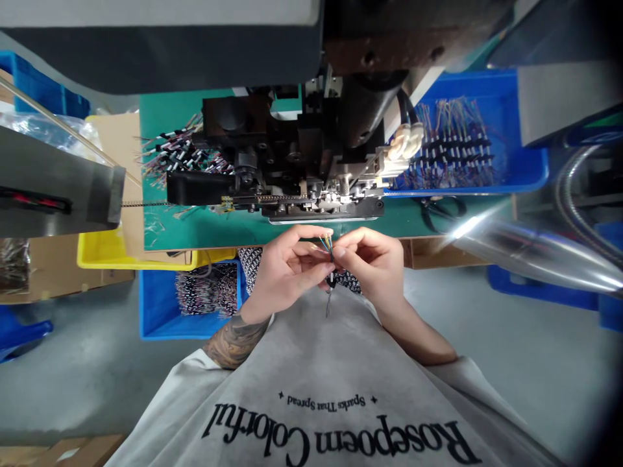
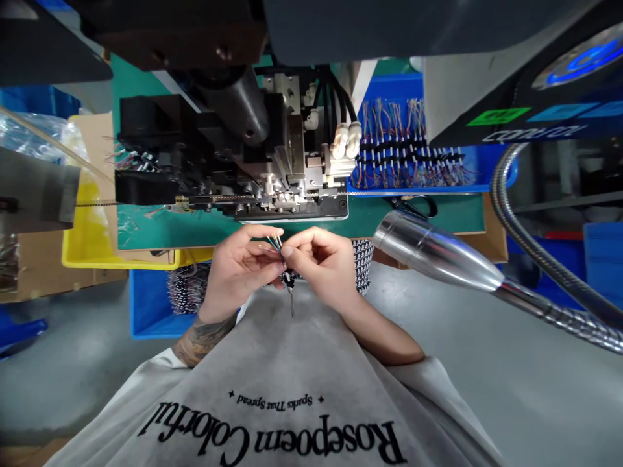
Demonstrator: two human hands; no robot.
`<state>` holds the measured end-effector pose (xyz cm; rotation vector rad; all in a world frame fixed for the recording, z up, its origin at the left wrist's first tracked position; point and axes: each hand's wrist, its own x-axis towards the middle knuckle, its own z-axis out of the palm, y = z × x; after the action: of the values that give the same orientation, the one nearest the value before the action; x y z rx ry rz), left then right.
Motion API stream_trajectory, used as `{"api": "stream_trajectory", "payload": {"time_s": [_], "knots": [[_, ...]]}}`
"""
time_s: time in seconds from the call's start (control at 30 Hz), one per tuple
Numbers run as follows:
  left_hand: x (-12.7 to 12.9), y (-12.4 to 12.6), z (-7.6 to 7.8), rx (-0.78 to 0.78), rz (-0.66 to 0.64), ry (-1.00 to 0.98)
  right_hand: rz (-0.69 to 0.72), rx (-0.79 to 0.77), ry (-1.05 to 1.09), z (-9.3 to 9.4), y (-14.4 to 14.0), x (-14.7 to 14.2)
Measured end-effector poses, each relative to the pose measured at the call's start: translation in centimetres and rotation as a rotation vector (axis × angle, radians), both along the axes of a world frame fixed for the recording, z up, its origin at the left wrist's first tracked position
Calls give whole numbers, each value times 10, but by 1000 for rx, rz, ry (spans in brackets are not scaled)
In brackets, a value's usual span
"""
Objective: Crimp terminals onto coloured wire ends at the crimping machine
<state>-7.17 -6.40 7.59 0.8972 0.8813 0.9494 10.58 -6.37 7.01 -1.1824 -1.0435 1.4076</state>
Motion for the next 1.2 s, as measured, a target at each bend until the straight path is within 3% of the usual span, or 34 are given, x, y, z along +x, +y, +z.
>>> {"api": "stream_trajectory", "payload": {"time_s": [0.43, 0.73, 0.97, 1.2], "knots": [[-1, 0, -3, 51, -65, 13, -51, 27, -53, 11, 5, 2], [-3, -1, -2, 52, -113, 16, -66, -7, 28, 3, 7, 5], [-4, 2, -4, 18, -105, -40, 57, -88, 266, -3, -1, 3], [-4, 3, -4, 25, -137, -56, 110, -156, 336, -4, 0, 3]]}}
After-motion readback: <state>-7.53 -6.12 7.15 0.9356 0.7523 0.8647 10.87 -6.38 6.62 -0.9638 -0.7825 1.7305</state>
